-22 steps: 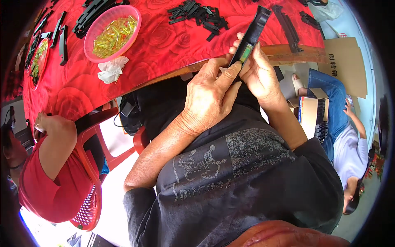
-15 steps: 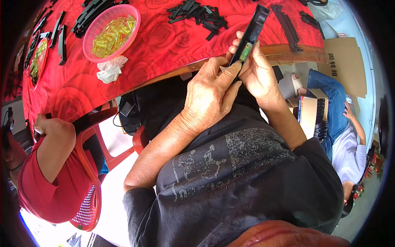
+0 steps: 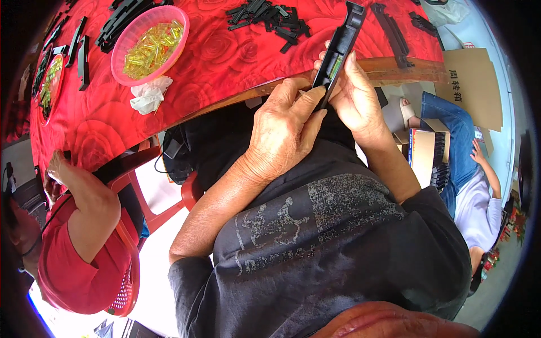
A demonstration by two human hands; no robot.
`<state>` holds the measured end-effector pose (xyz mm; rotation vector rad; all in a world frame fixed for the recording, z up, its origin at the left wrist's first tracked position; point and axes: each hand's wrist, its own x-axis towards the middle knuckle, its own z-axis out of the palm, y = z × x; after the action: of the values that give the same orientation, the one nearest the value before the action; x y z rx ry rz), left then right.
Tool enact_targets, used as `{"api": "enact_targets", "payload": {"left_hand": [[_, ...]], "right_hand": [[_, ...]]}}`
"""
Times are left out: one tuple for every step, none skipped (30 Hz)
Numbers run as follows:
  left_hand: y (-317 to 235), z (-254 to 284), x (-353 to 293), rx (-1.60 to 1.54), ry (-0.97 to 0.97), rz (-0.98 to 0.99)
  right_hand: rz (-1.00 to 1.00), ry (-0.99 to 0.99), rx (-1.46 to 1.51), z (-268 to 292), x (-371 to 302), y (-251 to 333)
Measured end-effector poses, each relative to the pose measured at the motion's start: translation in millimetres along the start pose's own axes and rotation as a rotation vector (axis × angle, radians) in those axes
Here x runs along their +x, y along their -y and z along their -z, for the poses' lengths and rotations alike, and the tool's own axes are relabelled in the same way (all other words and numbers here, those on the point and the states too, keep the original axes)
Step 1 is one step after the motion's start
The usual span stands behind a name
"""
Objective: The person assembles spirit levels by inserting vials into plastic housings and pressing components together by hand.
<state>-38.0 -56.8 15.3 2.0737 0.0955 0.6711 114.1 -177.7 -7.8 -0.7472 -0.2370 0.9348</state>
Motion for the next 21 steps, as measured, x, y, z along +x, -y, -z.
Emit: {"api": "enact_targets", "payload": {"left_hand": [[0,0,0,-0.006,-0.015,-0.005],[0,-1,1,-0.013,-0.03,-0.01],[-1,-1,1,-0.014,-0.029,-0.01],[-1,-1,1,-0.024,-0.028,-0.01],[-1,-2,1,-0.035,-0.028,-0.011],[-1,-2,1,-0.034,-0.028,-0.01],[0,-1,0,-0.029,-0.026,-0.01],[0,-1,0,-0.025,-0.026,-0.011],[1,0,0,-0.025,-0.026,-0.011],[2,-1,0,-0.019,-0.028,-0.024],[3,-1,1,-0.012,-0.03,-0.036],[3,-2,2,-0.009,-0.027,-0.035],[4,-2,1,-0.011,-0.024,-0.043],[4,-2,1,-0.012,-0.021,-0.052],[5,-2,1,-0.01,-0.018,-0.053],[5,-2,0,-0.009,-0.007,-0.044],[5,-2,-1,-0.007,0.003,-0.034],[5,-2,-1,-0.003,0.007,-0.034],[5,-2,-1,-0.013,-0.002,-0.037],[6,-2,0,-0.023,-0.009,-0.04],[6,-2,0,-0.014,-0.005,-0.042]], "right_hand": [[0.0,-0.001,0.001,-1,0,1],[-0.002,0.006,0.029,-2,1,2],[-0.005,0.013,0.057,-3,1,2],[-0.006,0.013,0.058,-4,2,2],[-0.004,0.0,0.054,-5,2,2],[-0.001,-0.013,0.049,-5,3,2],[-0.001,-0.013,0.049,-5,3,1],[-0.003,-0.017,0.042,-5,3,1],[-0.005,-0.022,0.033,-5,4,0],[-0.005,-0.022,0.038,-4,4,1],[-0.006,-0.037,0.024,-3,4,1],[-0.006,-0.052,0.01,-2,5,2],[-0.004,-0.052,0.011,1,5,2],[-0.008,-0.037,0.009,4,6,3],[-0.011,-0.021,0.007,6,6,2],[-0.011,-0.021,0.01,3,6,2],[-0.006,-0.049,-0.006,-2,5,3],[-0.002,-0.076,-0.02,-5,4,3],[0.001,-0.072,-0.013,-6,4,3],[0.008,-0.086,-0.022,-6,4,3],[0.015,-0.099,-0.03,-5,4,4]]}}
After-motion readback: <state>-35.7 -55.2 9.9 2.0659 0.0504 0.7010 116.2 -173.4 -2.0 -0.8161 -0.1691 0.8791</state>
